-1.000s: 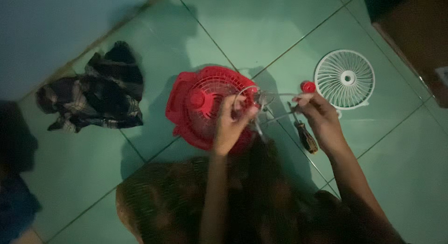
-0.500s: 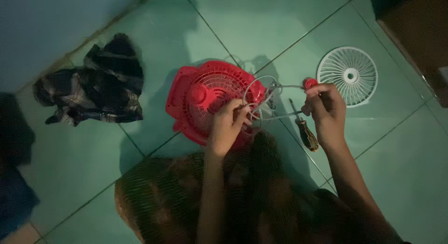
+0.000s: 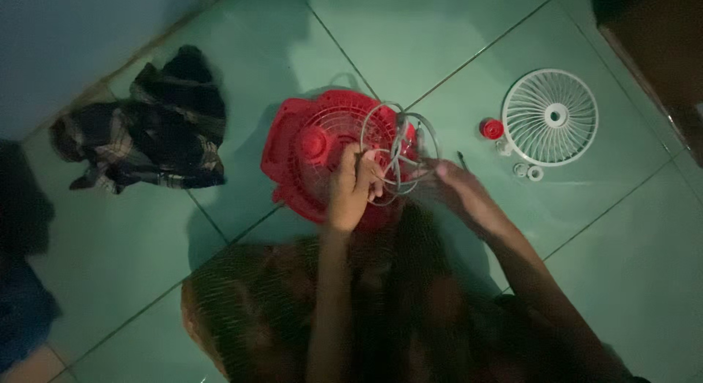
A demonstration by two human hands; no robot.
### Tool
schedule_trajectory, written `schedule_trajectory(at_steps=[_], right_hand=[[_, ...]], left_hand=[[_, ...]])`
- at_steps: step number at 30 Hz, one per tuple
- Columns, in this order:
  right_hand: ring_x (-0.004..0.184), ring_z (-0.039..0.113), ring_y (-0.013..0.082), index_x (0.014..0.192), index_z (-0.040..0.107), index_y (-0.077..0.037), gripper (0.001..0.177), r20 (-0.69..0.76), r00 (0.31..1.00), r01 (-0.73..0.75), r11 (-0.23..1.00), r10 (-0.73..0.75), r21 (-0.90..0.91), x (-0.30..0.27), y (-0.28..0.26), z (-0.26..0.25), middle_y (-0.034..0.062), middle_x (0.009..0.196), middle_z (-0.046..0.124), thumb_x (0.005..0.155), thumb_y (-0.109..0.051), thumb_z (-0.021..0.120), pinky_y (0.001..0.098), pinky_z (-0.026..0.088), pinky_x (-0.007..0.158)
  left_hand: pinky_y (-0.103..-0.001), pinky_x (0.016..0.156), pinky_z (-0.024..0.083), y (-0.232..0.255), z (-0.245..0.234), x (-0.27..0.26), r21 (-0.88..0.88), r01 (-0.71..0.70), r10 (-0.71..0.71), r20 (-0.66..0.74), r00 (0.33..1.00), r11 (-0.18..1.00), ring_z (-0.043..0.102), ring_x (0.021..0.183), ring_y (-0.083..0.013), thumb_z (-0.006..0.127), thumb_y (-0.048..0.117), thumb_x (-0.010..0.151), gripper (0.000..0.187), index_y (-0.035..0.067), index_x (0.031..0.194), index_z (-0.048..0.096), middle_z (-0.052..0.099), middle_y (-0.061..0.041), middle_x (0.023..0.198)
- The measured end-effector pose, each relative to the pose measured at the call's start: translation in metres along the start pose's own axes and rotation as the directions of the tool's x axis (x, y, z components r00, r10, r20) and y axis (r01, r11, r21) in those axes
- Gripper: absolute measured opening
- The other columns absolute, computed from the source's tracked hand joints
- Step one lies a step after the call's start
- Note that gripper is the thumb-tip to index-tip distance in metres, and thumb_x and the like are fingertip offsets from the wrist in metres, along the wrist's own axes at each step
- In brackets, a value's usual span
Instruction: The person sits on the floor and works on a disassembled red electric fan, manipulating its power cord and plug with both hands. A screwdriver and other fan parts lie nearby on the tiled floor.
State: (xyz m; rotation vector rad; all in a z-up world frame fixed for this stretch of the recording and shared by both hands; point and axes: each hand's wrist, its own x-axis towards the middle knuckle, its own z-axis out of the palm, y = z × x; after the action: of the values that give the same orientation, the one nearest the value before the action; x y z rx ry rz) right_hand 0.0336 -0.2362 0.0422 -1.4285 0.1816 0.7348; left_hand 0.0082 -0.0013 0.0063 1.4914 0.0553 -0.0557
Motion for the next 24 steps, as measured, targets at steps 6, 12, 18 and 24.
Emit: schedule_trajectory(at_steps=[6,12,18,24], right_hand=[[0.115,0.066,0.0245,0.123,0.063,0.004,0.05,0.053,0.994,0.084,0.971,-0.098,0.225,-0.004,0.013,0.005,0.0139,0.118,0.07,0.102,-0.041,0.058,0.0406,0.049,0.107],[0.104,0.062,0.0168,0.121,0.062,-0.004,0.038,-0.049,0.982,0.182,0.982,-0.184,-0.048,-0.01,0.016,0.009,0.006,0.111,0.068,0.09,-0.021,0.075,0.0326,0.049,0.093],[0.089,0.062,0.0142,0.1,0.059,-0.01,0.018,-0.253,0.966,0.09,0.987,-0.055,0.131,-0.011,0.014,0.022,0.0026,0.091,0.061,0.098,-0.027,0.064,0.0344,0.053,0.087],[0.086,0.058,0.0139,0.096,0.053,-0.01,0.02,-0.327,0.932,0.248,0.933,-0.156,0.26,-0.008,0.015,0.024,0.0016,0.095,0.057,0.104,-0.025,0.065,0.0342,0.05,0.083]], left_hand=[[-0.031,0.057,0.054,0.01,0.004,0.0,0.229,0.033,-0.035,0.003,0.999,0.973,0.068,0.063,-0.0145,0.041,0.02,0.112,0.025,0.001,0.128,0.048,0.069,-0.008,0.079],[-0.031,0.058,0.052,0.012,0.011,-0.003,0.166,-0.071,0.075,-0.019,0.997,0.984,0.064,0.062,-0.0134,0.051,0.019,0.11,0.021,0.0,0.119,0.052,0.068,-0.008,0.078],[-0.027,0.057,0.052,0.0,0.022,-0.003,0.0,-0.082,0.081,-0.154,0.985,0.997,0.065,0.062,-0.0084,0.062,0.022,0.106,0.019,0.005,0.11,0.054,0.068,-0.003,0.072],[-0.029,0.065,0.051,-0.003,0.017,-0.004,-0.505,-0.052,0.071,0.019,0.997,0.861,0.06,0.075,-0.011,0.073,0.011,0.108,0.022,0.003,0.114,0.053,0.063,-0.004,0.081]])
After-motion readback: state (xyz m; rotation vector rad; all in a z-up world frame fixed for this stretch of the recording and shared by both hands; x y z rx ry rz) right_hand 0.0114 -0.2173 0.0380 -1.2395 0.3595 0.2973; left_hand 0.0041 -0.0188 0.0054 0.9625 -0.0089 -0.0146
